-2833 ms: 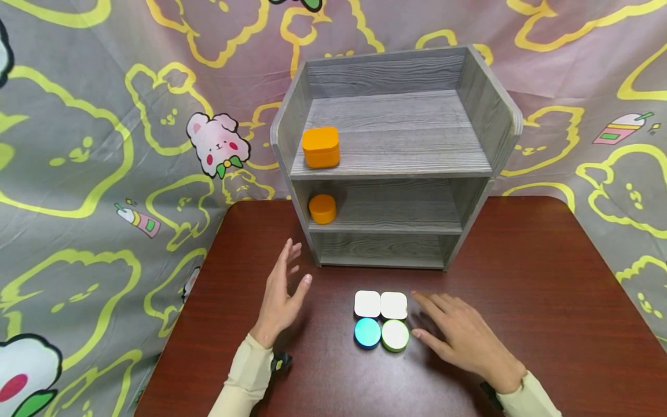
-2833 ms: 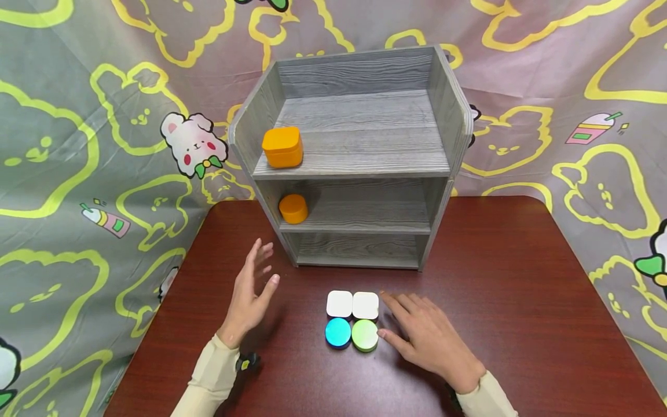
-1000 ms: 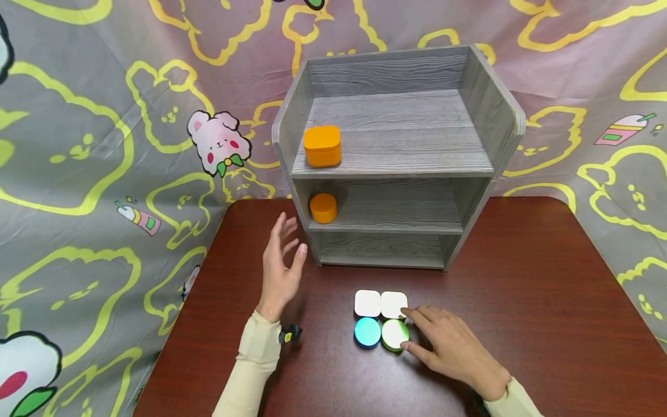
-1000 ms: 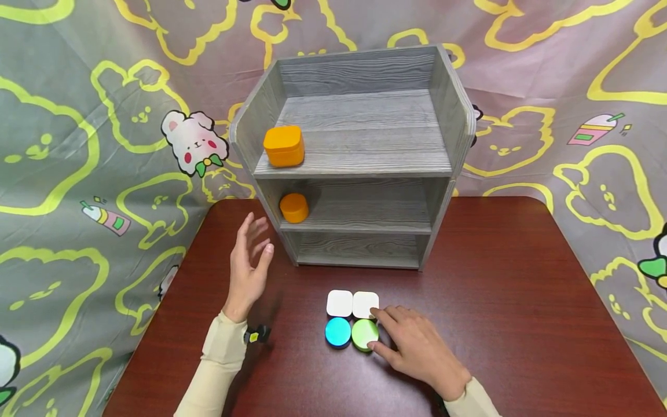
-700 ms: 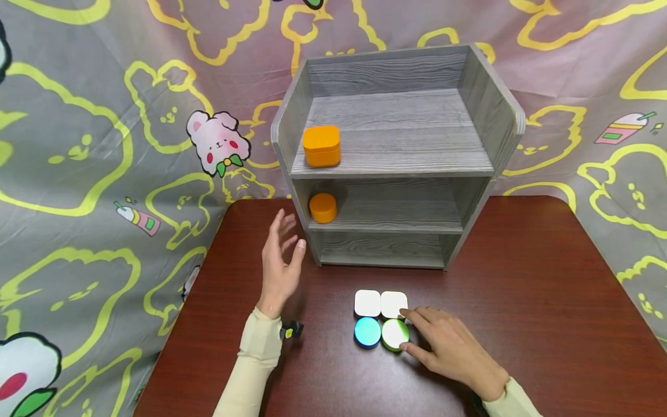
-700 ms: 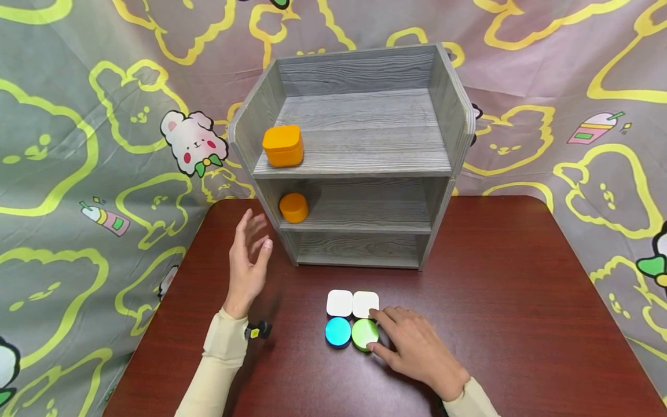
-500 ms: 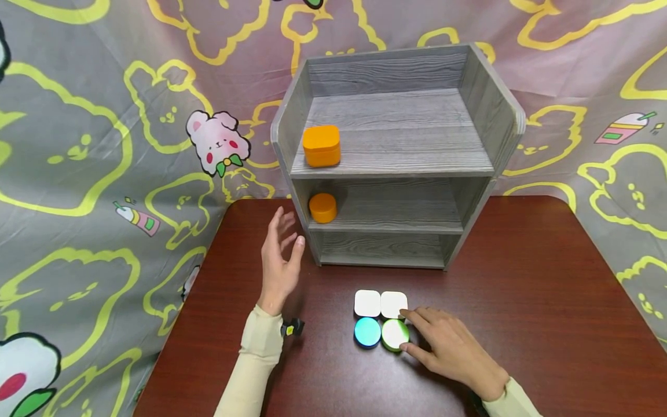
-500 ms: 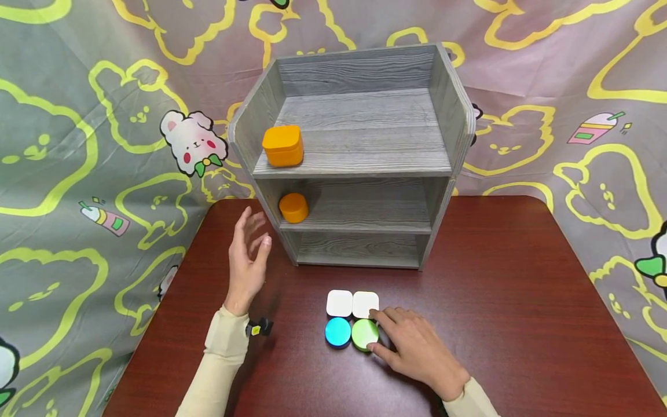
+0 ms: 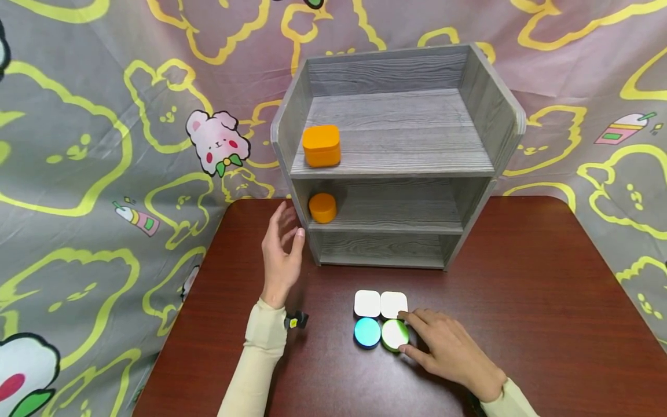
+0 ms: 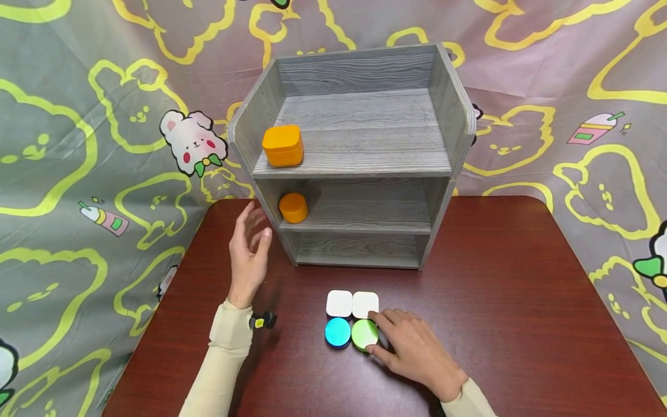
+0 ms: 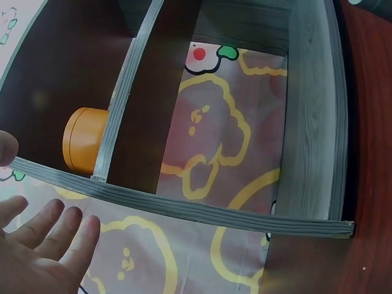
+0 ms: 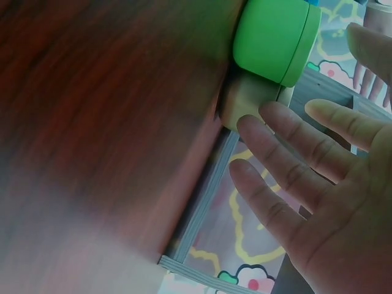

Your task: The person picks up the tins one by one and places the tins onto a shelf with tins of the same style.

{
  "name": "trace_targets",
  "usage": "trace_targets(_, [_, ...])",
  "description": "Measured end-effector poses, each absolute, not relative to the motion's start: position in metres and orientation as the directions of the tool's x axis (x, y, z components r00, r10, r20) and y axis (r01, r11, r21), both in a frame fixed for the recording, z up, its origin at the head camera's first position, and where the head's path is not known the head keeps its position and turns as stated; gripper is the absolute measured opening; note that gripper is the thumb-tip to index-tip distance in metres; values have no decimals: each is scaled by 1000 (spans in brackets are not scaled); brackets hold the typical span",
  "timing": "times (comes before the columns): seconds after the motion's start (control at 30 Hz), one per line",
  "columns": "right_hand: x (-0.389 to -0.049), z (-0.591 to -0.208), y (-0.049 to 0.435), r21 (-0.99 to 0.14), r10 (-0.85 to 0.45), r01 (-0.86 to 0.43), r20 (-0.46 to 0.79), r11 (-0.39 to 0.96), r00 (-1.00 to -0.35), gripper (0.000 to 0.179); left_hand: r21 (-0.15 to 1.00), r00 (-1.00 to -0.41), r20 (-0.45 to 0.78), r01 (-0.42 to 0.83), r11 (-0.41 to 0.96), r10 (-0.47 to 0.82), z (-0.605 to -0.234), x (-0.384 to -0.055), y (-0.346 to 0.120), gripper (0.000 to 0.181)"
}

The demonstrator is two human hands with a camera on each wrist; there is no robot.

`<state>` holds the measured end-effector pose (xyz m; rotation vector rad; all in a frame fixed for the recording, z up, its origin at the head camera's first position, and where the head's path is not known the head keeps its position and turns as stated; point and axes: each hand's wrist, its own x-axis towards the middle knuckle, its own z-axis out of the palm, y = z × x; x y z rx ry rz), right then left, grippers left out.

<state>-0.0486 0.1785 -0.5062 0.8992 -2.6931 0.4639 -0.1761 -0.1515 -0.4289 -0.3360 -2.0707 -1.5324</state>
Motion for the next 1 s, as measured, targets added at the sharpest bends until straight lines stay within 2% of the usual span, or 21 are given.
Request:
trace_targets(0.63, [-47, -509, 174, -215, -523, -608, 344, 764, -780, 57, 830, -822, 541, 487, 274, -177, -428, -190, -140, 52])
trace_targets(1.0, [-45, -513, 170, -204, -519, -603, 345, 771, -782, 61, 827, -810, 548, 487, 282, -207, -408, -184, -130, 43])
